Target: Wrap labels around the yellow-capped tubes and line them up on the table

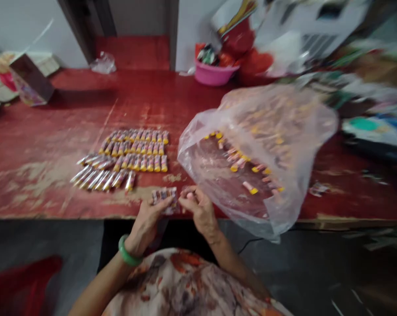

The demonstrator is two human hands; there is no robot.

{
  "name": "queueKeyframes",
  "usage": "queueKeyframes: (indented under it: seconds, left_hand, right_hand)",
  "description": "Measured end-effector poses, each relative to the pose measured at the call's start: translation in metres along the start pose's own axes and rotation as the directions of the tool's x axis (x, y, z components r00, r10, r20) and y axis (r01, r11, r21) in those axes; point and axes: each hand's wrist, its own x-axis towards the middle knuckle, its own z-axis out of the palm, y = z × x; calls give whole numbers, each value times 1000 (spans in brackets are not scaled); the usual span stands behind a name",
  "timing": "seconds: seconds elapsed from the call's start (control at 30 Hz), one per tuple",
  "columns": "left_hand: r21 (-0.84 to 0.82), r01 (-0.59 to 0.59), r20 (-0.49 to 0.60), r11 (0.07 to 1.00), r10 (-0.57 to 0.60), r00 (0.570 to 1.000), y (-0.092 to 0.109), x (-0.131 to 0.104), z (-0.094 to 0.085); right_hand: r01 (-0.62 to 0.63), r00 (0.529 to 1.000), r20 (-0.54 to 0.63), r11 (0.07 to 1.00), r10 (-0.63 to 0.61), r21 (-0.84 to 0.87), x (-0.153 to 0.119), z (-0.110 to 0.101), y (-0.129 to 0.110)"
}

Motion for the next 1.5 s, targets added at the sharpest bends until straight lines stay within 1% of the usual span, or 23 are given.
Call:
queueKeyframes:
  seconds: [0.1,0.17,0.23,0.3,0.4,0.47,0.57,0.6,0.63,0.73,0.77,0.8,0.9,0.93,1.03,1.07,1.1,1.17,1.23,1.3,1.37,1.43,1.5]
  left_hand:
    - [-100,15,-3,995,-15,1000,-1,1,-2]
    - [-171,40,-28,984,-46,999,-2,1,-4]
    - [-234,68,-73,970,-87,994,-3,1,-5]
    - [-286,81,-108,955,-117,987,-3,1,-4]
    - [-342,95,-126,935,-146,981,-3,3,-3]
    - [-379,113,-124,918,-172,977,-3,4,-3]
    - [-420,121,-114,899,-185,976,-5,2,-3]
    - [-425,118,-105,898,-178,978,-6,1,-3]
    - [-424,116,-92,898,-170,981,-7,1,-3]
    - [-402,120,-57,908,-156,986,-9,-1,-4]
    - [-391,117,-53,913,-149,987,-10,-2,-4]
    - [-379,108,-54,919,-138,989,-11,-2,-5]
    - [-339,63,-82,939,-96,992,-16,-3,-6]
    - [-323,46,-101,945,-82,991,-18,-3,-6]
    - [-272,-7,-153,962,-35,988,-23,-5,-9]
    - [-255,-18,-158,967,-23,987,-24,-6,-10]
    - [-241,-22,-156,970,-16,988,-25,-7,-11]
    - [-227,-19,-143,974,-14,990,-24,-7,-13]
    - [-243,-10,-124,970,-21,992,-20,-7,-15]
    - [-278,2,-106,961,-33,994,-16,-7,-17]
    - [-298,5,-90,955,-34,995,-12,-6,-19]
    - [-285,7,-49,959,-22,999,-12,-6,-20]
    - [-257,18,10,966,-16,1000,-14,-7,-20]
  right_hand:
    - [67,996,64,996,-63,-57,-10,-9,1]
    - [120,989,107,981,-105,-154,-21,-12,-1]
    - [214,973,140,936,-181,-279,-33,-14,-2]
    - [345,938,176,849,-298,-401,-43,-14,-4]
    - [507,860,251,684,-445,-524,-48,-12,-4]
    - [550,828,280,604,-487,-576,-47,-10,-3]
    - [590,783,287,513,-552,-623,-44,-5,1]
    - [611,756,290,476,-587,-633,-43,-4,3]
    - [638,717,296,424,-631,-642,-42,-2,5]
    - [705,566,324,241,-758,-667,-40,3,12]
    - [713,538,322,217,-779,-667,-39,4,14]
    - [711,536,306,226,-787,-665,-39,5,15]
    - [680,588,237,314,-773,-663,-38,7,17]
    - [676,587,239,307,-773,-670,-38,8,18]
    - [693,534,307,201,-788,-692,-35,12,21]
    - [699,532,327,187,-781,-690,-34,14,21]
    - [705,541,334,200,-772,-680,-32,15,21]
    - [719,580,313,292,-752,-631,-29,17,19]
    - [730,640,326,419,-696,-540,-26,15,12]
    - [725,688,426,528,-588,-443,-24,8,5]
    - [689,713,503,617,-488,-379,-25,-1,0]
    - [650,748,461,669,-477,-361,-26,-8,-1]
    - [639,768,356,670,-532,-379,-28,-10,0]
